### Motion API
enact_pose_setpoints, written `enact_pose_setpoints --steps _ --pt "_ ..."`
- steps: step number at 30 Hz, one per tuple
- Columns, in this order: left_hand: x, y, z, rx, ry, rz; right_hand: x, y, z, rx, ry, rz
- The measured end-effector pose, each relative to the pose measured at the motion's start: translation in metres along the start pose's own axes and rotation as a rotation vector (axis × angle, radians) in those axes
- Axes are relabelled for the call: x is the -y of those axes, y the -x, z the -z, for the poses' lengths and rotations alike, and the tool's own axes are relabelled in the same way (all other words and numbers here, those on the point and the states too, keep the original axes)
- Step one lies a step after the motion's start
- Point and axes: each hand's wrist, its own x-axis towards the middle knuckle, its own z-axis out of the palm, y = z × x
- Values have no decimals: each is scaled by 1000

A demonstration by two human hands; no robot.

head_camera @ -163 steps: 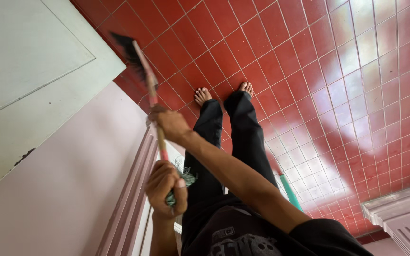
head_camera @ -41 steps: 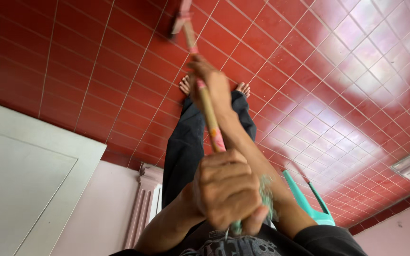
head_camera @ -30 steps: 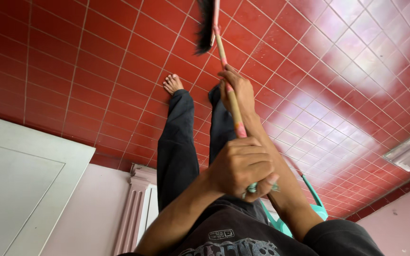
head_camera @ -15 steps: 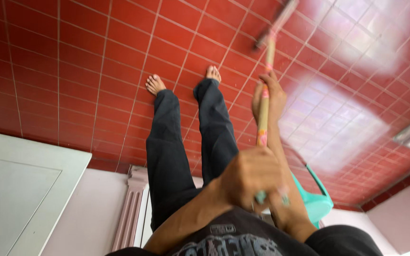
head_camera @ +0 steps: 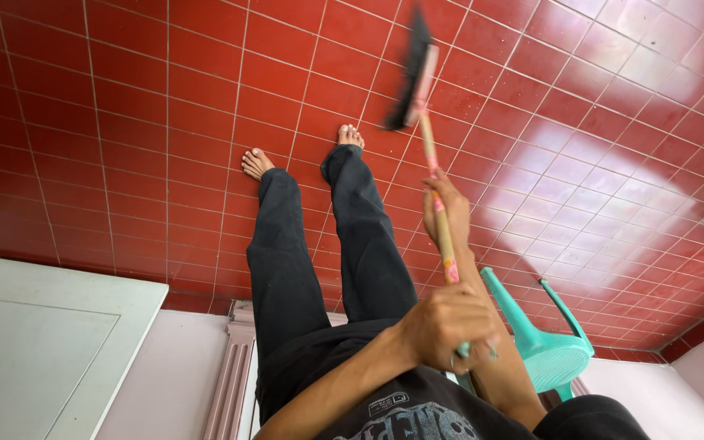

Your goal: The person sweeps a red-tiled balcony floor using a broom, moving debris toward the edge and then into an adjacent room. The person then walks into the room and places the broom against a wall.

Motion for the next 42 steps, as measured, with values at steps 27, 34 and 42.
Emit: enact_pose_setpoints --steps 27,34,42 --pt "20 -173 159 -196 -128 -84 129 -256 -26 -181 45 304" --pt "-35 -192 190 -237 -155 -171 181 -254 -15 -120 77 283" --pt "-66 -218 170 -141 -330 -38 226 -237 -49 401 -123 500"
